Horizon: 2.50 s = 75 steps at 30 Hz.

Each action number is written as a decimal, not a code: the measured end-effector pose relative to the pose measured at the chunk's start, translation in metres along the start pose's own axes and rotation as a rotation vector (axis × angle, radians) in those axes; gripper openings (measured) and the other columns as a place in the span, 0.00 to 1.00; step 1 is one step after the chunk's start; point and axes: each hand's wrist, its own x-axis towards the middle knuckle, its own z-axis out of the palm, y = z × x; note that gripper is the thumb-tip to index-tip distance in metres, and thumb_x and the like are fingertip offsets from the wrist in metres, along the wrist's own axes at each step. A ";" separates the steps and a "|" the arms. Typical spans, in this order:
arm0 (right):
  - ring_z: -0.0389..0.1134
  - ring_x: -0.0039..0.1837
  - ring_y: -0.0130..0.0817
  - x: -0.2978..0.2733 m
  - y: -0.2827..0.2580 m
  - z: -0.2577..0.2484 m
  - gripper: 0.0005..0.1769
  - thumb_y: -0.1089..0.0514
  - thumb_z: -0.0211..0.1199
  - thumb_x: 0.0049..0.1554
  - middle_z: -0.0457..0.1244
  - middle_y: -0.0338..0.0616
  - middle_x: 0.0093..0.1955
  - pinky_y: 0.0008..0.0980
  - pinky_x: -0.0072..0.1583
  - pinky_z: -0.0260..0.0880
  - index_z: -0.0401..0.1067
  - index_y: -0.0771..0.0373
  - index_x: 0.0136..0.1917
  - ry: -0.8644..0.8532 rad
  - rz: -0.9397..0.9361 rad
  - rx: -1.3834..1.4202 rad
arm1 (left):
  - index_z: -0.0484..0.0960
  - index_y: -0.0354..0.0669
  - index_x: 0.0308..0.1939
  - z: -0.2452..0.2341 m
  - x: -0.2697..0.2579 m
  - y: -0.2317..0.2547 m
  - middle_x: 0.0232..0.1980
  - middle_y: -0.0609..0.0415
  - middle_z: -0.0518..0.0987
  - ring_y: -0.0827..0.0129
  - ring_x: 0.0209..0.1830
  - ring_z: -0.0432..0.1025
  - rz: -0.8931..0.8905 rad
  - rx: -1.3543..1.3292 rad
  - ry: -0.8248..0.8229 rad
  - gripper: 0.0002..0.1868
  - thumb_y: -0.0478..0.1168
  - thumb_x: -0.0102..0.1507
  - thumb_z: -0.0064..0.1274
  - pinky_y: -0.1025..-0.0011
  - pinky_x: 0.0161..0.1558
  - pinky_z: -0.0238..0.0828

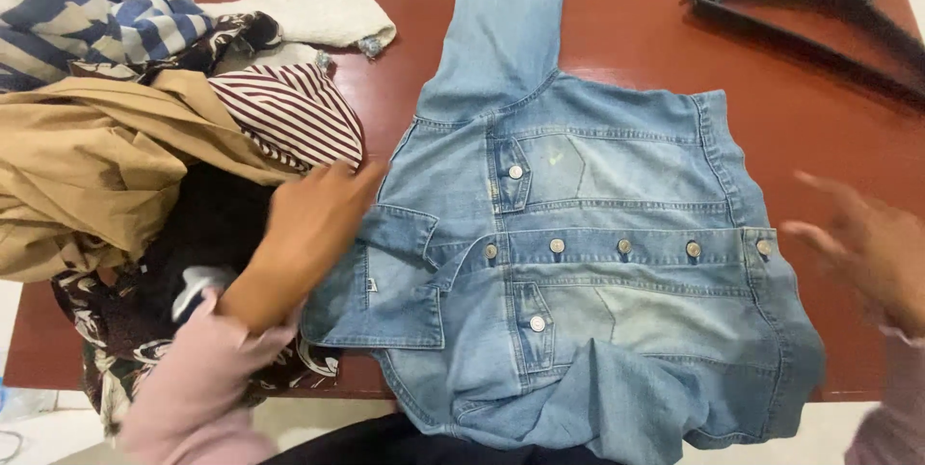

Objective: The person folds a light blue denim jacket on a reddish-brown table. They smooth the fabric, fold one sleeve inward, and then fold the jacket in half.

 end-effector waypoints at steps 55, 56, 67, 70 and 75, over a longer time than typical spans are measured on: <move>0.30 0.86 0.43 0.030 -0.221 0.121 0.45 0.43 0.53 0.60 0.36 0.46 0.87 0.65 0.77 0.22 0.41 0.56 0.84 0.129 -0.930 -0.256 | 0.50 0.53 0.81 0.161 0.132 0.105 0.83 0.55 0.52 0.65 0.84 0.44 0.421 -0.295 0.269 0.47 0.74 0.67 0.34 0.47 0.79 0.29; 0.29 0.87 0.39 0.019 -0.230 0.129 0.44 0.37 0.48 0.62 0.34 0.41 0.88 0.58 0.79 0.19 0.40 0.53 0.84 0.074 -1.001 -0.290 | 0.50 0.52 0.81 0.164 0.132 0.103 0.84 0.55 0.51 0.65 0.84 0.44 0.435 -0.283 0.278 0.47 0.74 0.66 0.35 0.46 0.78 0.30; 0.33 0.86 0.39 0.024 -0.224 0.132 0.41 0.32 0.40 0.64 0.36 0.33 0.87 0.51 0.80 0.24 0.40 0.45 0.85 -0.044 -0.945 -0.212 | 0.52 0.50 0.81 0.161 0.133 0.103 0.82 0.55 0.55 0.65 0.83 0.46 0.440 -0.303 0.295 0.47 0.73 0.67 0.36 0.45 0.78 0.30; 0.33 0.85 0.40 0.027 -0.221 0.138 0.41 0.32 0.42 0.64 0.36 0.36 0.87 0.52 0.80 0.26 0.41 0.45 0.84 -0.034 -0.944 -0.219 | 0.53 0.50 0.80 0.158 0.131 0.102 0.82 0.55 0.55 0.65 0.83 0.47 0.441 -0.317 0.283 0.46 0.72 0.67 0.36 0.45 0.78 0.32; 0.33 0.86 0.42 0.028 -0.218 0.142 0.41 0.32 0.43 0.64 0.36 0.42 0.87 0.54 0.79 0.28 0.43 0.46 0.84 0.016 -0.947 -0.222 | 0.53 0.50 0.80 0.152 0.129 0.102 0.82 0.55 0.55 0.64 0.83 0.47 0.446 -0.341 0.254 0.39 0.67 0.71 0.30 0.44 0.77 0.33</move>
